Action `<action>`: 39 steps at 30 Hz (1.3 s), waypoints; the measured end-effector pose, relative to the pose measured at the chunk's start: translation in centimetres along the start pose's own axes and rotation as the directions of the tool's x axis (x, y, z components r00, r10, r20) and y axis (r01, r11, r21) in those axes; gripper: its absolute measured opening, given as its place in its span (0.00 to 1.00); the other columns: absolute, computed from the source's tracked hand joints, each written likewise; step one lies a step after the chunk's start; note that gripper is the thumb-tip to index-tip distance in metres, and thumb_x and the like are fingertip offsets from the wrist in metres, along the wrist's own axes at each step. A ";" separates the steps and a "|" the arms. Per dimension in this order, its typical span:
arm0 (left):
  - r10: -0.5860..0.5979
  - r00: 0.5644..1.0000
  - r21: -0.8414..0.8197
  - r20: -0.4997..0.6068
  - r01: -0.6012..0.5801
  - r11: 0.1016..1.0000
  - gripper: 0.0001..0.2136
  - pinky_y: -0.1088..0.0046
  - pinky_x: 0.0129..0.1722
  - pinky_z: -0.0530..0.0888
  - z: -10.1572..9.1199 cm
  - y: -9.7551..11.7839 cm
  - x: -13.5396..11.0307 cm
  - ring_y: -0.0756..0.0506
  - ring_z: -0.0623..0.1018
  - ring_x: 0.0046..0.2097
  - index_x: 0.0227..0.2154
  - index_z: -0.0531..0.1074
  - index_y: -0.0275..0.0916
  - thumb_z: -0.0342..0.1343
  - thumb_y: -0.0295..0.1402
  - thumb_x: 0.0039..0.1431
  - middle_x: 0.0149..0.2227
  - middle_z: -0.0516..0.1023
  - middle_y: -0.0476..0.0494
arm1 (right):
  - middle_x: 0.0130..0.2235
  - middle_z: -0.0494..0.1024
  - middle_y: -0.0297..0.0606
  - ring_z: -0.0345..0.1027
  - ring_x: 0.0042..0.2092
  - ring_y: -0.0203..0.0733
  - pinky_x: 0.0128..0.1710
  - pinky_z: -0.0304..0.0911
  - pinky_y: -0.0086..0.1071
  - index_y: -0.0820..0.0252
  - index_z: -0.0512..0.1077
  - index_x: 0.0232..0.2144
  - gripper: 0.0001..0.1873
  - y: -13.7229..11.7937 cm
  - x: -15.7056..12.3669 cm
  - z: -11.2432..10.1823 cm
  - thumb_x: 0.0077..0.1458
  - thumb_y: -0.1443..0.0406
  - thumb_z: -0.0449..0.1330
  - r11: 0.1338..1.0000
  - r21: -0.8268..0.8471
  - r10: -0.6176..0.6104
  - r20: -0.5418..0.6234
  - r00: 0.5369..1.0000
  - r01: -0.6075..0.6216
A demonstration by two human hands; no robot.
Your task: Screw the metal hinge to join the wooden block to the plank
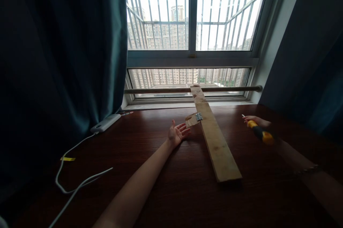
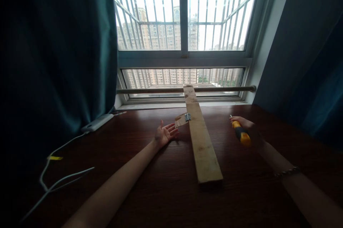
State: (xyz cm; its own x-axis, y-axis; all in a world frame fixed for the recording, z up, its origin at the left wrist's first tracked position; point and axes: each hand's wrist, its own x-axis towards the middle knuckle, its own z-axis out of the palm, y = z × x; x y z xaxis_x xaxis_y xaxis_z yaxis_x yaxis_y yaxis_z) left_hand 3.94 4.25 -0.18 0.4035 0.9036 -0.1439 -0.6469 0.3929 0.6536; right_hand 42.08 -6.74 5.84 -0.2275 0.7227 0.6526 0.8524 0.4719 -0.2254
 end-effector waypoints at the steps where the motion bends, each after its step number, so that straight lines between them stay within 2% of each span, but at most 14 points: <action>1: 0.002 1.000 0.005 -0.003 -0.002 1.000 0.27 0.56 0.37 0.73 0.0 0.0 0.0 0.41 0.77 0.33 0.41 0.65 0.29 0.40 0.51 0.56 0.37 0.73 0.32 | 0.47 0.72 0.47 0.67 0.49 0.50 0.49 0.64 0.41 0.59 0.66 0.43 0.15 1.4 -1.2 0.0 0.55 0.68 0.46 0.998 -0.024 -0.052 0.023 0.998 0.052; 3: 0.004 1.000 0.015 -0.007 -0.004 1.000 0.27 0.56 0.37 0.73 0.0 0.0 0.0 0.41 0.77 0.33 0.41 0.65 0.29 0.40 0.52 0.56 0.36 0.74 0.31 | 0.49 0.70 0.48 0.64 0.51 0.50 0.52 0.62 0.43 0.60 0.64 0.45 0.16 3.3 -3.2 0.2 0.55 0.70 0.46 0.990 -0.075 -0.116 0.084 0.990 0.123; 6: 0.010 1.000 0.029 -0.004 -0.010 1.000 0.28 0.57 0.38 0.73 -0.2 0.0 0.2 0.40 0.77 0.34 0.41 0.66 0.29 0.41 0.53 0.55 0.36 0.74 0.31 | 0.51 0.68 0.51 0.63 0.53 0.48 0.53 0.62 0.42 0.63 0.62 0.48 0.18 4.5 -4.6 1.1 0.55 0.72 0.46 0.971 -0.119 -0.187 0.151 0.971 0.206; 13: 0.030 1.000 0.053 -0.005 -0.029 0.998 0.24 0.59 0.38 0.74 -0.8 0.0 0.6 0.40 0.77 0.36 0.42 0.66 0.29 0.45 0.48 0.56 0.38 0.74 0.30 | 0.53 0.67 0.51 0.61 0.54 0.44 0.52 0.64 0.38 0.66 0.65 0.48 0.17 5.2 -3.6 3.2 0.56 0.74 0.48 0.923 -0.061 -0.342 0.319 0.884 0.380; 20: 0.023 1.000 0.051 -0.014 -0.022 0.998 0.23 0.60 0.36 0.75 -0.5 0.1 0.5 0.41 0.77 0.34 0.44 0.65 0.29 0.44 0.46 0.57 0.38 0.75 0.30 | 0.50 0.71 0.48 0.64 0.53 0.42 0.50 0.65 0.34 0.66 0.69 0.46 0.17 5.6 -3.2 4.1 0.55 0.77 0.49 0.848 -0.061 -0.467 0.383 0.797 0.527; 27: 0.012 1.000 0.058 -0.007 -0.012 0.998 0.25 0.62 0.36 0.74 -0.3 0.0 0.2 0.41 0.78 0.34 0.43 0.66 0.29 0.44 0.48 0.56 0.38 0.75 0.30 | 0.51 0.69 0.49 0.63 0.53 0.43 0.51 0.65 0.36 0.66 0.68 0.47 0.18 6.3 -3.2 4.2 0.56 0.77 0.49 0.814 -0.085 -0.481 0.456 0.749 0.575; 34: 0.012 1.000 0.058 -0.015 -0.011 0.998 0.25 0.61 0.35 0.74 0.1 0.0 -0.1 0.41 0.78 0.33 0.42 0.66 0.30 0.42 0.49 0.57 0.36 0.75 0.32 | 0.51 0.70 0.45 0.64 0.52 0.42 0.51 0.65 0.35 0.62 0.68 0.48 0.21 5.5 -2.9 3.6 0.54 0.78 0.48 0.864 -0.047 -0.417 0.488 0.767 0.501; 39: 0.021 0.999 0.091 -0.028 -0.019 0.996 0.23 0.64 0.34 0.74 0.1 -0.2 -0.2 0.42 0.78 0.32 0.41 0.66 0.29 0.43 0.47 0.57 0.36 0.75 0.32 | 0.54 0.67 0.43 0.64 0.53 0.43 0.51 0.64 0.35 0.58 0.64 0.53 0.26 5.2 -3.0 2.9 0.54 0.78 0.47 0.886 -0.049 -0.368 0.529 0.765 0.461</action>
State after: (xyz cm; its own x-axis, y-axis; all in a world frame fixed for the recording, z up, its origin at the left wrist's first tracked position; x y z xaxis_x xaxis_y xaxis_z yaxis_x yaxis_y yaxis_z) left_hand 4.07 3.98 -0.21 0.3716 0.9161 -0.1506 -0.5923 0.3589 0.7214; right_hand 45.82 -4.92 0.60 -0.7370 0.6459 0.1993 0.6736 0.7264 0.1367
